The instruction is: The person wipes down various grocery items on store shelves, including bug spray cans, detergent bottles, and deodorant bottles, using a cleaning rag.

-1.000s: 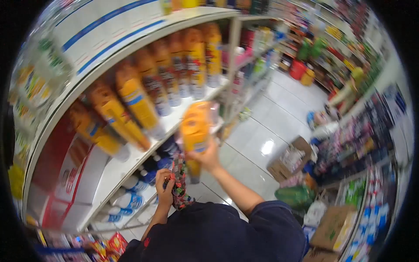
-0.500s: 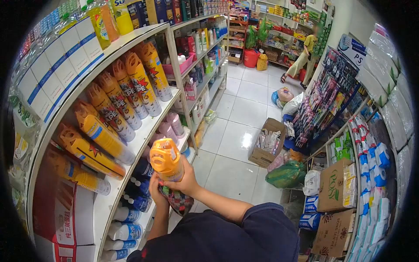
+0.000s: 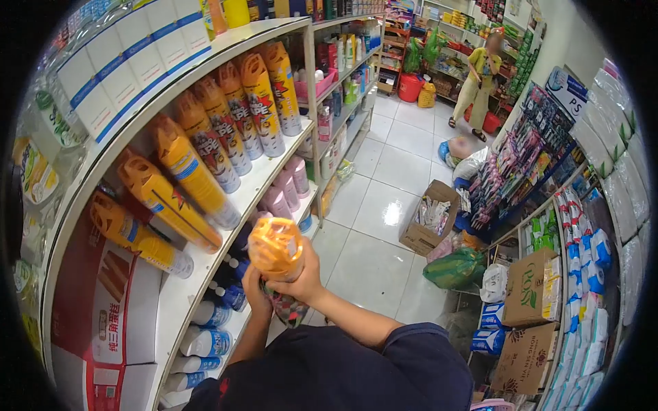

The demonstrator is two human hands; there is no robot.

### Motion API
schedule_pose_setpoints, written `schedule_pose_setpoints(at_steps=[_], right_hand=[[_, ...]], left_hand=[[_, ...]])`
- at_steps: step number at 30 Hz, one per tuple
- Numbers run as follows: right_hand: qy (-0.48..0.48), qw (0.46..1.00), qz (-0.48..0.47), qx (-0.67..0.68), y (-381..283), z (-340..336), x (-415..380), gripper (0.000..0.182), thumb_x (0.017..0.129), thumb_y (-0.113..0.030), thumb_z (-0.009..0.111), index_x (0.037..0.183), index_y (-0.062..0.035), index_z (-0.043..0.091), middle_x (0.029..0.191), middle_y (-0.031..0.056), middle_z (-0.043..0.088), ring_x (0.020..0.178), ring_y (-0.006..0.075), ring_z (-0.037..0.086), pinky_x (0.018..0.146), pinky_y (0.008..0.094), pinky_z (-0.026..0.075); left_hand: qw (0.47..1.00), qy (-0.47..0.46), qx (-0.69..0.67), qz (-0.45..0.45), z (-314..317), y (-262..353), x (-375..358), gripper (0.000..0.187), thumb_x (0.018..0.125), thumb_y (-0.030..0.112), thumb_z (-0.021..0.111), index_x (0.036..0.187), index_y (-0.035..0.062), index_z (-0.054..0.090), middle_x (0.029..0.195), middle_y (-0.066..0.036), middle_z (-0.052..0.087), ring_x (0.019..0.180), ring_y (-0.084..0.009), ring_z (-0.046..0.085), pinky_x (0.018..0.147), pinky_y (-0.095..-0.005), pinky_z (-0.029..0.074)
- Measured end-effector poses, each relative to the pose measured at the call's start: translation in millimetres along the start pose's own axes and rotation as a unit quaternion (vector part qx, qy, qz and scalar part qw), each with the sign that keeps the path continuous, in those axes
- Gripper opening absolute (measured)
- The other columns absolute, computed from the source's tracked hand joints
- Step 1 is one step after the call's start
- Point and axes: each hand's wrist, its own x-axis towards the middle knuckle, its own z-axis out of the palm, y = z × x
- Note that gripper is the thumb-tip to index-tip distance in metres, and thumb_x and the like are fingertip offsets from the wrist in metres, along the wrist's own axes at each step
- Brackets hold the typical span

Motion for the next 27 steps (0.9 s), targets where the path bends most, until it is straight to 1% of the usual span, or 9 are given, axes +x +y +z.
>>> schedule_pose_setpoints(at_steps=[2, 4, 5, 12, 18, 20, 22, 25, 27], right_hand=[[-0.002, 1.0, 0.018, 0.023, 6.9, 7.4, -4.2, 0.077, 0.054, -0.033, 0.076, 0.11, 0.0018, 0.037, 0.099, 0.0099, 0.051, 0.091, 0.0187, 0.051, 0.079, 0.0292, 0.04], [-0.001, 0.999, 0.018, -0.037, 12.4, 13.4, -7.6, 0.076, 0.055, -0.034, 0.075, 0.111, 0.0017, 0.037, 0.098, 0.01, 0.051, 0.091, 0.0193, 0.052, 0.079, 0.0293, 0.04], [0.016, 1.0, 0.013, 0.001, 15.2, 20.1, -9.2, 0.075, 0.055, -0.035, 0.074, 0.11, 0.0019, 0.038, 0.097, 0.0104, 0.051, 0.09, 0.0196, 0.052, 0.078, 0.0297, 0.04], [0.014, 0.999, -0.024, -0.039, 3.9, 28.7, -15.6, 0.076, 0.052, -0.034, 0.076, 0.109, 0.002, 0.04, 0.098, 0.0115, 0.05, 0.09, 0.0209, 0.051, 0.078, 0.0303, 0.04], [0.032, 0.995, -0.064, -0.064, 28.8, 26.8, -29.6, 0.078, 0.051, -0.03, 0.077, 0.11, 0.0025, 0.037, 0.099, 0.0107, 0.05, 0.091, 0.0204, 0.051, 0.079, 0.03, 0.04], [0.004, 1.0, -0.003, -0.018, 33.8, 25.4, -31.4, 0.078, 0.052, -0.028, 0.076, 0.111, 0.0026, 0.036, 0.101, 0.0106, 0.049, 0.093, 0.0196, 0.05, 0.08, 0.0299, 0.04], [0.015, 1.0, 0.009, 0.002, 22.3, 29.8, -28.2, 0.076, 0.053, -0.028, 0.076, 0.111, 0.0024, 0.036, 0.102, 0.011, 0.049, 0.093, 0.0189, 0.05, 0.081, 0.0297, 0.039], [0.016, 0.999, -0.009, -0.027, 10.3, 29.6, -22.0, 0.078, 0.054, -0.03, 0.076, 0.111, 0.0027, 0.035, 0.101, 0.0114, 0.05, 0.092, 0.0193, 0.051, 0.08, 0.0298, 0.039], [0.03, 0.998, -0.043, -0.031, 2.4, 29.5, -17.5, 0.081, 0.052, -0.034, 0.077, 0.111, 0.003, 0.035, 0.1, 0.0114, 0.05, 0.092, 0.0196, 0.051, 0.08, 0.0299, 0.039]], left_hand=[[0.984, -0.049, -0.086, 0.15, 5.4, 25.9, 1.4, 0.034, 0.081, 0.016, 0.042, 0.104, -0.0073, 0.05, 0.101, -0.014, 0.053, 0.093, -0.0187, 0.049, 0.085, -0.0293, 0.034], [0.98, -0.037, -0.052, 0.187, 3.9, 43.2, 3.4, 0.034, 0.081, 0.016, 0.042, 0.103, -0.0077, 0.05, 0.1, -0.014, 0.053, 0.093, -0.0193, 0.049, 0.086, -0.0298, 0.034], [0.974, -0.029, -0.018, 0.222, 1.7, 47.1, 3.3, 0.034, 0.081, 0.016, 0.041, 0.103, -0.0082, 0.05, 0.099, -0.014, 0.054, 0.093, -0.0199, 0.049, 0.086, -0.0303, 0.034], [0.998, -0.023, -0.049, 0.041, -35.3, -0.8, -2.3, 0.03, 0.081, 0.014, 0.042, 0.098, -0.0088, 0.051, 0.097, -0.011, 0.054, 0.09, -0.0164, 0.05, 0.083, -0.0266, 0.036], [0.984, -0.052, -0.035, 0.164, -17.8, 44.3, -1.5, 0.034, 0.079, 0.016, 0.04, 0.099, -0.0088, 0.052, 0.102, -0.016, 0.053, 0.096, -0.0211, 0.049, 0.088, -0.0306, 0.032], [0.978, -0.03, 0.041, 0.202, -13.5, 53.7, -1.4, 0.034, 0.079, 0.017, 0.041, 0.099, -0.0084, 0.052, 0.102, -0.017, 0.054, 0.096, -0.0222, 0.049, 0.089, -0.0312, 0.032], [0.98, -0.024, -0.007, 0.2, -20.4, 30.3, 2.9, 0.033, 0.079, 0.015, 0.042, 0.099, -0.0084, 0.052, 0.1, -0.015, 0.054, 0.093, -0.0198, 0.05, 0.086, -0.0301, 0.034], [0.995, -0.008, -0.002, 0.099, -32.7, -2.4, -1.1, 0.029, 0.081, 0.016, 0.046, 0.097, -0.0073, 0.053, 0.087, -0.007, 0.054, 0.08, -0.0109, 0.049, 0.074, -0.0226, 0.037], [0.997, -0.003, -0.036, 0.066, -32.1, -20.0, 0.3, 0.029, 0.081, 0.017, 0.046, 0.096, -0.0069, 0.054, 0.085, -0.006, 0.054, 0.078, -0.0106, 0.048, 0.073, -0.0218, 0.037]])
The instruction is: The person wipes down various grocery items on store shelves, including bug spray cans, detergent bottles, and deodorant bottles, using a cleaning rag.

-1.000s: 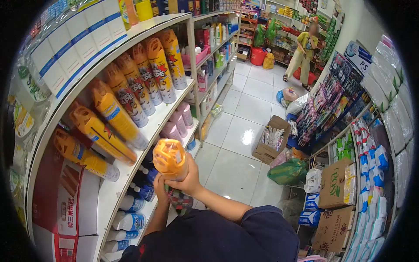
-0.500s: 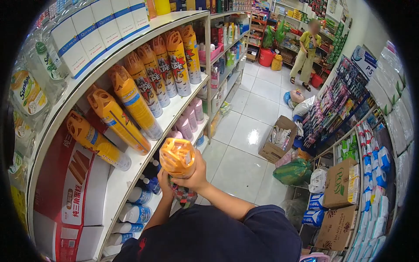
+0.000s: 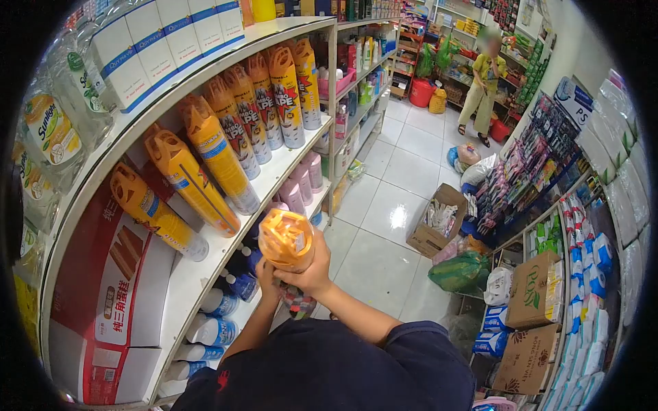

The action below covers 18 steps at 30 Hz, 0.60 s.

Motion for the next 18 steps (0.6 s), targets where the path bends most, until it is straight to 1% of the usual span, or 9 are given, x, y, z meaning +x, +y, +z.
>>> schedule_pose_setpoints(at_steps=[5, 7, 8, 11, 12, 13, 16, 17, 18], right_hand=[[0.002, 0.999, -0.02, -0.038, -11.4, -5.1, -4.6, 0.086, 0.047, -0.037, 0.079, 0.11, 0.0041, 0.036, 0.101, 0.0119, 0.05, 0.093, 0.02, 0.05, 0.081, 0.0304, 0.039], [-0.018, 0.999, 0.034, -0.02, 3.7, -14.9, -14.4, 0.088, 0.046, -0.036, 0.08, 0.111, 0.0041, 0.035, 0.102, 0.0118, 0.049, 0.093, 0.02, 0.05, 0.082, 0.0307, 0.039], [-0.016, 0.995, 0.056, 0.079, 9.2, -16.8, -19.3, 0.089, 0.047, -0.034, 0.08, 0.113, 0.0041, 0.034, 0.106, 0.0122, 0.048, 0.096, 0.0207, 0.05, 0.085, 0.0309, 0.038], [-0.035, 0.984, 0.061, 0.162, 0.8, -20.8, -18.5, 0.091, 0.047, -0.029, 0.081, 0.116, 0.0041, 0.032, 0.113, 0.0125, 0.045, 0.101, 0.0218, 0.048, 0.088, 0.0322, 0.036], [-0.091, 0.989, -0.029, 0.115, 3.6, -24.8, -13.2, 0.084, 0.056, -0.034, 0.075, 0.119, 0.0005, 0.031, 0.117, 0.0114, 0.044, 0.103, 0.0234, 0.047, 0.09, 0.0337, 0.035], [-0.09, 0.989, -0.029, 0.115, 5.5, -28.4, -8.8, 0.084, 0.056, -0.034, 0.075, 0.119, 0.0005, 0.031, 0.117, 0.0114, 0.044, 0.103, 0.0234, 0.047, 0.09, 0.0337, 0.035], [-0.163, 0.966, -0.074, 0.187, -1.6, -32.2, 3.2, 0.082, 0.053, -0.037, 0.075, 0.115, -0.0011, 0.036, 0.104, 0.0137, 0.046, 0.101, 0.0273, 0.043, 0.086, 0.0389, 0.037], [-0.117, 0.96, 0.089, 0.24, -14.1, -30.5, 6.6, 0.071, 0.058, -0.033, 0.071, 0.112, 0.0, 0.039, 0.103, 0.0146, 0.047, 0.099, 0.0272, 0.044, 0.084, 0.0389, 0.038], [-0.066, 0.923, 0.248, 0.286, -28.9, -27.8, 10.3, 0.06, 0.064, -0.03, 0.067, 0.109, 0.0011, 0.041, 0.101, 0.0155, 0.048, 0.096, 0.0271, 0.046, 0.082, 0.0389, 0.039]], left_hand=[[0.998, -0.052, -0.037, -0.007, -6.5, -8.3, 12.9, 0.033, 0.08, 0.021, 0.048, 0.096, -0.0076, 0.053, 0.087, -0.008, 0.057, 0.079, -0.0127, 0.052, 0.073, -0.0227, 0.04], [0.99, -0.036, -0.118, -0.064, -15.6, -29.0, 22.3, 0.033, 0.08, 0.022, 0.047, 0.093, -0.0075, 0.054, 0.09, -0.011, 0.057, 0.08, -0.0149, 0.054, 0.073, -0.0242, 0.041], [0.987, -0.043, -0.123, -0.091, -24.4, -40.9, 27.4, 0.032, 0.08, 0.021, 0.046, 0.092, -0.0071, 0.055, 0.09, -0.011, 0.058, 0.079, -0.016, 0.055, 0.072, -0.0246, 0.042], [0.977, -0.052, -0.127, -0.162, -36.4, -48.2, 30.3, 0.027, 0.081, 0.015, 0.044, 0.095, -0.0058, 0.053, 0.093, -0.011, 0.057, 0.078, -0.0171, 0.056, 0.068, -0.0256, 0.045], [0.966, -0.11, -0.169, -0.163, -44.1, -61.8, 30.7, 0.027, 0.082, 0.014, 0.042, 0.101, -0.004, 0.049, 0.096, -0.011, 0.056, 0.079, -0.0174, 0.056, 0.07, -0.028, 0.046], [0.949, -0.167, -0.209, -0.164, -49.8, -74.7, 29.9, 0.028, 0.084, 0.012, 0.04, 0.107, -0.0022, 0.045, 0.098, -0.011, 0.055, 0.081, -0.0176, 0.057, 0.071, -0.0304, 0.048], [0.957, -0.146, -0.182, -0.172, -39.3, -59.7, 21.2, 0.028, 0.083, 0.013, 0.042, 0.106, -0.0016, 0.046, 0.1, -0.011, 0.055, 0.081, -0.0193, 0.057, 0.07, -0.0318, 0.049], [0.955, -0.162, -0.177, -0.177, -33.6, -48.8, 20.1, 0.03, 0.083, 0.017, 0.044, 0.106, -0.001, 0.047, 0.1, -0.012, 0.055, 0.081, -0.0199, 0.058, 0.07, -0.0315, 0.049], [0.849, -0.224, -0.411, -0.246, -41.0, -56.6, 27.9, 0.037, 0.081, 0.028, 0.047, 0.106, 0.001, 0.048, 0.1, -0.012, 0.055, 0.081, -0.0205, 0.058, 0.07, -0.031, 0.048]])
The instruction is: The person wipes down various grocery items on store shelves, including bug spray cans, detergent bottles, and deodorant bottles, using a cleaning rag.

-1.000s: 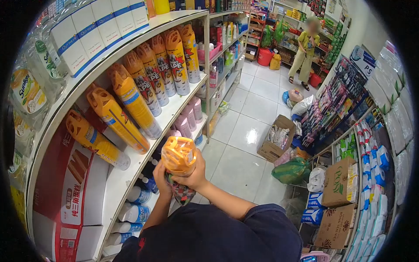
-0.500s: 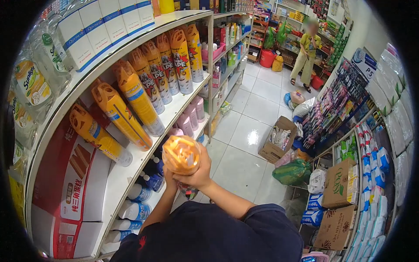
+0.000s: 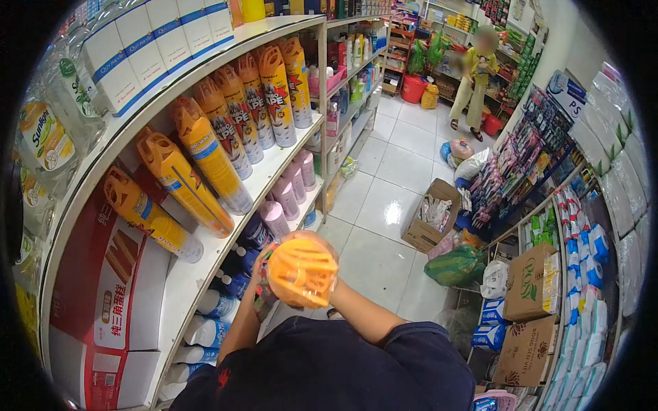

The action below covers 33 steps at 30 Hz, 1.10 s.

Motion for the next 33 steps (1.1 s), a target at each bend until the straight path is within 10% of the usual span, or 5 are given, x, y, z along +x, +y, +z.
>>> schedule_pose_setpoints(at_steps=[3, 5, 10, 16, 33], right_hand=[[0.029, 0.989, 0.148, 0.008, 12.8, -23.3, -1.4, 0.042, 0.075, -0.017, 0.056, 0.109, 0.0023, 0.04, 0.1, 0.0168, 0.049, 0.094, 0.0262, 0.048, 0.082, 0.0382, 0.04], [-0.121, 0.915, -0.276, -0.268, 19.8, -15.7, -0.3, 0.055, 0.073, -0.022, 0.06, 0.115, 0.0007, 0.033, 0.102, 0.0148, 0.049, 0.095, 0.0253, 0.048, 0.086, 0.0374, 0.037], [-0.15, 0.898, -0.315, -0.268, 25.5, -33.2, 15.3, 0.069, 0.069, -0.029, 0.066, 0.119, -0.0017, 0.027, 0.109, 0.0128, 0.045, 0.101, 0.024, 0.045, 0.09, 0.0364, 0.033], [0.147, 0.946, -0.194, -0.213, 19.7, 15.7, 4.7, 0.082, 0.06, -0.018, 0.073, 0.12, -0.001, 0.02, 0.114, 0.0119, 0.038, 0.108, 0.0207, 0.04, 0.091, 0.0338, 0.032], [0.086, 0.979, -0.072, -0.173, 7.4, -43.5, 19.6, 0.07, 0.057, -0.017, 0.075, 0.115, -0.0019, 0.038, 0.11, 0.0061, 0.047, 0.103, 0.017, 0.044, 0.088, 0.0308, 0.034]], left_hand=[[0.944, 0.282, 0.128, -0.113, 100.8, 22.3, 2.4, 0.029, 0.081, 0.03, 0.046, 0.087, 0.0036, 0.056, 0.08, -0.008, 0.059, 0.073, -0.0204, 0.057, 0.066, -0.0293, 0.046], [0.97, 0.16, 0.017, -0.181, 10.9, 4.7, -10.4, 0.032, 0.08, 0.032, 0.047, 0.09, 0.0027, 0.056, 0.085, -0.01, 0.058, 0.075, -0.0229, 0.056, 0.069, -0.0329, 0.046], [0.976, 0.187, 0.067, -0.09, -66.5, -0.3, 6.8, 0.036, 0.08, 0.031, 0.046, 0.095, -0.0007, 0.054, 0.093, -0.014, 0.056, 0.083, -0.0265, 0.056, 0.077, -0.0371, 0.045], [0.999, 0.024, -0.006, 0.042, 19.4, 3.3, -9.2, 0.037, 0.086, 0.025, 0.032, 0.106, -0.0026, 0.047, 0.102, -0.016, 0.053, 0.088, -0.0244, 0.055, 0.081, -0.0346, 0.043], [0.96, 0.266, 0.069, -0.049, -97.4, 6.3, -0.8, 0.046, 0.081, 0.04, 0.043, 0.098, -0.002, 0.053, 0.097, -0.016, 0.056, 0.085, -0.0275, 0.056, 0.079, -0.0389, 0.043]])
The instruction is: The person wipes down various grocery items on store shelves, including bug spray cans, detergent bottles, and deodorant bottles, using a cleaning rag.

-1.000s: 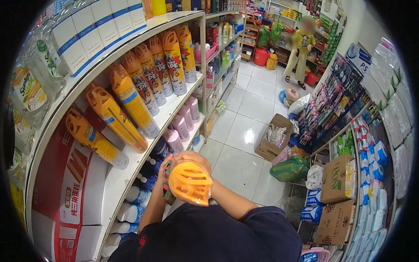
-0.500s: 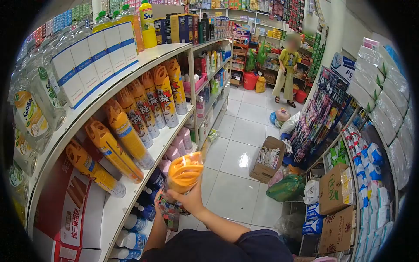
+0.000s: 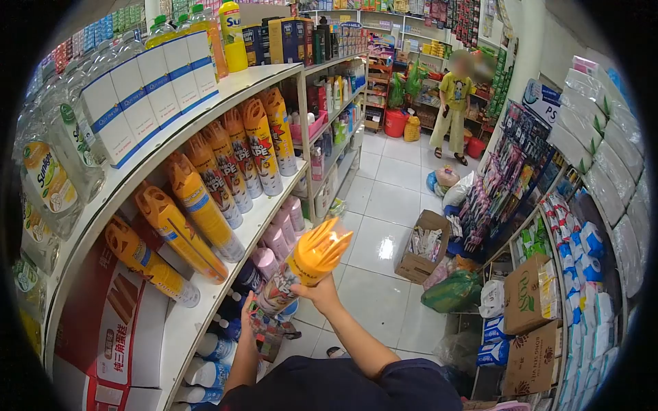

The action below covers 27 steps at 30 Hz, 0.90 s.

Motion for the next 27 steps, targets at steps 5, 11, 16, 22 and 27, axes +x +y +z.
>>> schedule_pose_setpoints(at_steps=[5, 11, 16, 22, 27], right_hand=[[-0.229, 0.971, -0.063, 0.03, -6.7, -12.4, 9.5, 0.09, 0.048, -0.013, 0.078, 0.122, -0.0028, 0.029, 0.115, 0.0058, 0.043, 0.107, 0.0176, 0.04, 0.091, 0.0317, 0.031], [-0.114, 0.993, -0.005, -0.035, 2.6, -5.7, -8.2, 0.091, 0.053, -0.016, 0.077, 0.124, -0.002, 0.023, 0.118, 0.0073, 0.04, 0.109, 0.0174, 0.038, 0.092, 0.0313, 0.031], [-0.05, 0.996, 0.011, -0.07, -5.0, -17.0, -8.3, 0.094, 0.048, -0.014, 0.08, 0.123, -0.0021, 0.025, 0.117, 0.0073, 0.04, 0.109, 0.0174, 0.039, 0.092, 0.0316, 0.031], [-0.197, 0.98, -0.021, 0.026, -21.1, -33.0, -0.4, 0.097, 0.047, -0.011, 0.079, 0.126, -0.0026, 0.023, 0.119, 0.0073, 0.039, 0.111, 0.0183, 0.037, 0.093, 0.0316, 0.029], [-0.012, 0.998, -0.036, -0.042, -15.0, -13.1, -10.2, 0.086, 0.056, -0.024, 0.076, 0.122, -0.004, 0.023, 0.116, 0.0113, 0.04, 0.11, 0.0221, 0.04, 0.088, 0.0323, 0.036]], left_hand=[[0.999, -0.031, 0.009, -0.025, 49.2, 16.3, -11.1, 0.042, 0.079, 0.04, 0.048, 0.094, 0.0012, 0.055, 0.092, -0.013, 0.058, 0.079, -0.0259, 0.057, 0.075, -0.0366, 0.044], [0.998, -0.037, 0.003, -0.042, 56.5, 6.1, -14.3, 0.042, 0.079, 0.04, 0.048, 0.094, 0.0015, 0.055, 0.09, -0.013, 0.058, 0.078, -0.0257, 0.057, 0.074, -0.036, 0.044], [0.998, -0.036, -0.008, -0.053, 59.7, 2.6, -17.4, 0.042, 0.079, 0.041, 0.048, 0.094, 0.0018, 0.055, 0.089, -0.012, 0.058, 0.077, -0.0256, 0.057, 0.074, -0.0355, 0.045], [0.998, -0.025, -0.029, -0.059, 46.0, -16.9, -37.3, 0.042, 0.078, 0.041, 0.048, 0.094, 0.0021, 0.055, 0.088, -0.012, 0.058, 0.076, -0.0254, 0.057, 0.073, -0.0348, 0.045], [0.997, -0.019, -0.043, -0.066, 61.2, -13.4, -30.2, 0.042, 0.078, 0.041, 0.049, 0.094, 0.0023, 0.055, 0.086, -0.012, 0.059, 0.075, -0.0253, 0.057, 0.072, -0.0343, 0.045]])
